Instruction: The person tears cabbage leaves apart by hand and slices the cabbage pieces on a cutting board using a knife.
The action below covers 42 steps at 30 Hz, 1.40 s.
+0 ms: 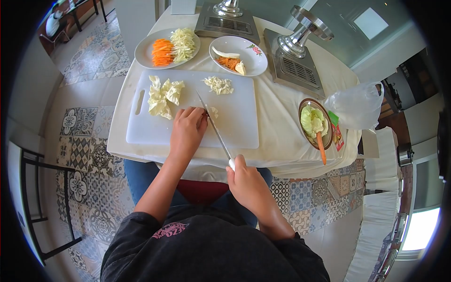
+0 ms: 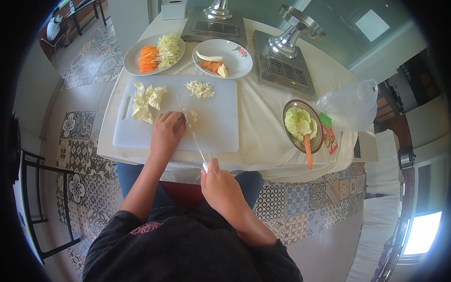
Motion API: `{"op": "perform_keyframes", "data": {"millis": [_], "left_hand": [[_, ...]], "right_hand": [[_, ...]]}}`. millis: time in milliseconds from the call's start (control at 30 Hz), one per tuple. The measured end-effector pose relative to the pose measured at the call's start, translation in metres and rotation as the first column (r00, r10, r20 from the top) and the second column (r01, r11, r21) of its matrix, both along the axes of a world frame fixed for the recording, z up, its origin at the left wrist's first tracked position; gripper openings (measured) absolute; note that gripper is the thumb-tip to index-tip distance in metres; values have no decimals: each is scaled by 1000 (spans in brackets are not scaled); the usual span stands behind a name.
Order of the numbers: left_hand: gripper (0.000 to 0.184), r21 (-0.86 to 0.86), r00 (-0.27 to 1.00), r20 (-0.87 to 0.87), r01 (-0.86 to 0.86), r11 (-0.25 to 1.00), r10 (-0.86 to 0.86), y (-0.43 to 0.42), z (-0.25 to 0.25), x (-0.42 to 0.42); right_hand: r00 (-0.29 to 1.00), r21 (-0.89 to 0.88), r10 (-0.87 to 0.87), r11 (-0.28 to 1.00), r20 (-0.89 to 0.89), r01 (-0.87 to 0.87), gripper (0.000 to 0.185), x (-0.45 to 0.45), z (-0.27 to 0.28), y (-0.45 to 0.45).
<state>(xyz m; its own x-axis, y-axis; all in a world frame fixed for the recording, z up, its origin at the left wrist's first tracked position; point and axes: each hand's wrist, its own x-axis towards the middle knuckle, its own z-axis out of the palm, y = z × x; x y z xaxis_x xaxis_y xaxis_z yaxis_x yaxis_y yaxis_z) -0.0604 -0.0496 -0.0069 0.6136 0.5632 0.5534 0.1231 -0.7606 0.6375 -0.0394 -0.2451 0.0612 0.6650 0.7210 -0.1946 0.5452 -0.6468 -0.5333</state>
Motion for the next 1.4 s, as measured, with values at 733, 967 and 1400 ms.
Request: {"op": "perform_keyframes", "data": {"millis": [733,967,1400], "left_hand": [[12,-5,1000,7,19,1000,-19,1,-2,-1],[11,-32,1000,4,22,999,-22,0,1,-1],[6,-40,1000,-5,19,999,-19,0,1,-1]], "right_hand": [[1000,-111,24,994,9,-23,24,-9,7,-1],[998,-114,49,992,25,-46,24,11,-2,26],[1000,-110,8,994,-9,-9,24,5,-1,4]]}}
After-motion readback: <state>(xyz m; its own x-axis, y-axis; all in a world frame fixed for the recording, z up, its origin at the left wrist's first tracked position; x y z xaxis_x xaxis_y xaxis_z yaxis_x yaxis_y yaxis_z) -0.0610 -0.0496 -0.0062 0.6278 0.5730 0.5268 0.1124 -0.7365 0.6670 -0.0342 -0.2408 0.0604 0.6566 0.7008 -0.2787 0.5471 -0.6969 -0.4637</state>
